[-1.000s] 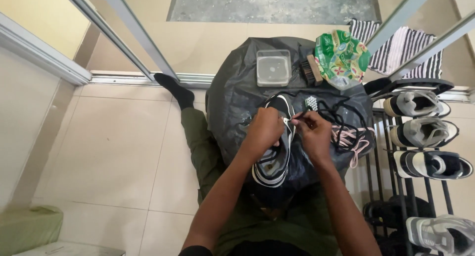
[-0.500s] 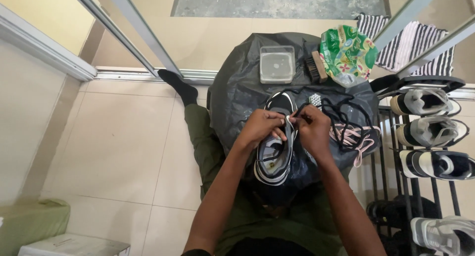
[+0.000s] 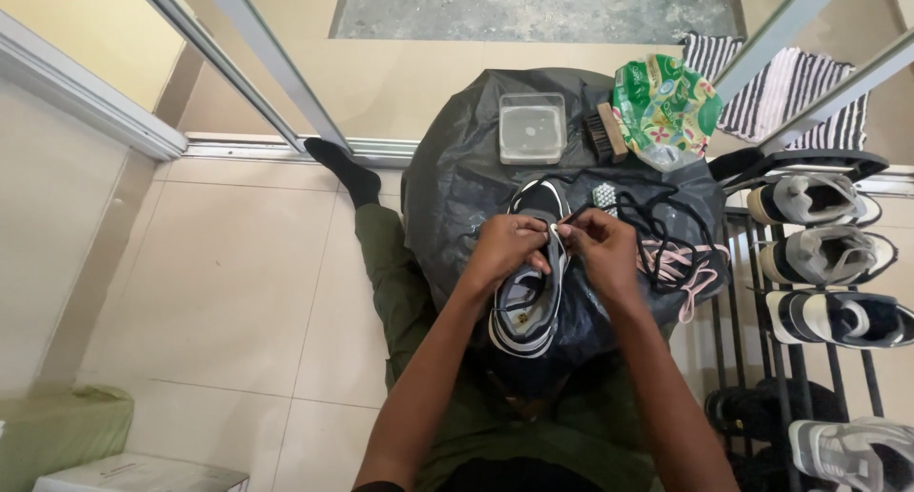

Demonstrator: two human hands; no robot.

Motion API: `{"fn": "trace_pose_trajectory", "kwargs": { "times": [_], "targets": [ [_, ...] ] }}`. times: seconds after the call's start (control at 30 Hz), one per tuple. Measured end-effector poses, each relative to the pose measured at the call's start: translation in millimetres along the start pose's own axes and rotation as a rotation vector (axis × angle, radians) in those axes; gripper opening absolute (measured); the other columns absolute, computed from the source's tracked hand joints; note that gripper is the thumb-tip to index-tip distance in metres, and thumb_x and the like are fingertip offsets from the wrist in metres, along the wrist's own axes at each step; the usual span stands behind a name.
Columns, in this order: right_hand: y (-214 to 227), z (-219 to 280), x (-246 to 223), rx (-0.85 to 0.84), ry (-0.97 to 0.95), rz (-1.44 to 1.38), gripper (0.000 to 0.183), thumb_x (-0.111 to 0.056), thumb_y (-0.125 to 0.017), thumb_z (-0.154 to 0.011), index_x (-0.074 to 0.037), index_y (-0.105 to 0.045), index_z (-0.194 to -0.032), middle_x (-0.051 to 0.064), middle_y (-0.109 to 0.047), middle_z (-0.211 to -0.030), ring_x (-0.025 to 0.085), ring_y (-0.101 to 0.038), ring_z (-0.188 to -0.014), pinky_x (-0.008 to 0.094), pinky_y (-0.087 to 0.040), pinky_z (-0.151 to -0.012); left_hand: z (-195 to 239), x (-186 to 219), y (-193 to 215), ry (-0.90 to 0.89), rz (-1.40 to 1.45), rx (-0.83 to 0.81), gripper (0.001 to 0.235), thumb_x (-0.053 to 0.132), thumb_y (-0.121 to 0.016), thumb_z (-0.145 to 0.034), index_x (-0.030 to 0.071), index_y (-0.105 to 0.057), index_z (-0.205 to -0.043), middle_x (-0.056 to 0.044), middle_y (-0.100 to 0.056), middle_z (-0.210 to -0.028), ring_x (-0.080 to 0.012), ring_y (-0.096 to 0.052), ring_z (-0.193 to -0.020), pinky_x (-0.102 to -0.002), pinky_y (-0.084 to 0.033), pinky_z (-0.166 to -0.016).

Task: The person sits on the floor and laces a black and white sneaker. They thread the laces through the eyelets, pull them tight, and tie a knot to secure the shoe.

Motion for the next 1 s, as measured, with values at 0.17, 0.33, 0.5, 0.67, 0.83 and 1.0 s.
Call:
{"fn": "trace_pose_trajectory", "kwargs": {
  "times": [0.17,0.33,0.5,0.67,0.83,1.0],
  "targets": [
    [-2,9,2,0.059,0.034,0.068,0.012,-0.005,-0.081,-0.092,0.000,-0.071,-0.091,0.011,-0.071,-0.082,0.011,-0.061,-0.071,0.027,-0.054,-0.061,11,13,2,-0.038,-0.137,0.047,0.029,0.010,-0.072,-0.087,-0.004,-0.075,-0.111,-0.018,-0.075,-0.071,-0.0217,-0.076,-0.060,-0.030,-0.062,-0.065],
    [-4,41,-33,0.092,0.026,0.164,0.027,-0.017,-0.084,-0.093,0.000,-0.072,-0.111,0.013,-0.070,-0.087,0.017,-0.062,-0.077,0.032,-0.055,-0.067,21,30,0,-0.067,-0.298,0.088,0.024,0.015,-0.073,-0.091,0.000,-0.078,-0.109,-0.015,-0.077,-0.073,-0.0264,-0.077,-0.067,-0.034,-0.062,-0.070],
    [-24,69,-54,-0.118,-0.014,0.326,0.060,-0.016,-0.088,-0.081,-0.004,-0.058,-0.132,0.014,-0.062,-0.085,0.025,-0.065,-0.074,0.036,-0.056,-0.060,16,28,-1,-0.074,-0.491,0.066,0.027,0.024,-0.072,-0.089,0.004,-0.079,-0.105,-0.014,-0.078,-0.079,-0.0346,-0.077,-0.077,-0.046,-0.061,-0.075],
    [-23,68,-63,-0.065,0.024,0.525,0.046,-0.002,-0.076,-0.082,-0.004,-0.064,-0.126,0.017,-0.065,-0.082,0.032,-0.069,-0.070,0.041,-0.057,-0.057,19,36,-12,-0.062,-0.619,-0.017,0.030,0.024,-0.067,-0.093,0.003,-0.077,-0.111,-0.014,-0.078,-0.082,-0.0326,-0.077,-0.077,-0.045,-0.062,-0.080],
    [-34,72,-92,-0.019,0.066,0.663,0.040,-0.004,-0.072,-0.082,-0.006,-0.063,-0.121,0.019,-0.066,-0.079,0.041,-0.071,-0.072,0.051,-0.057,-0.062,33,56,-20,-0.210,-0.647,-0.012,0.025,0.013,-0.069,-0.090,-0.001,-0.077,-0.109,-0.023,-0.077,-0.088,-0.0417,-0.076,-0.085,-0.047,-0.061,-0.075],
    [-33,71,-89,0.088,0.186,0.804,0.021,-0.012,-0.074,-0.086,-0.012,-0.067,-0.106,0.010,-0.063,-0.072,0.036,-0.070,-0.068,0.047,-0.056,-0.061,31,50,-24,-0.291,-0.707,-0.003,0.017,0.008,-0.071,-0.087,-0.002,-0.079,-0.098,-0.024,-0.076,-0.080,-0.0412,-0.075,-0.077,-0.044,-0.062,-0.069]
  ]
}}
Point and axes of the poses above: each hand's wrist, its own z-axis away from the middle knuckle, its own y-axis out of the back of the hand, x = y × z, the point moved 9 cm from there along -z, towards the middle knuckle
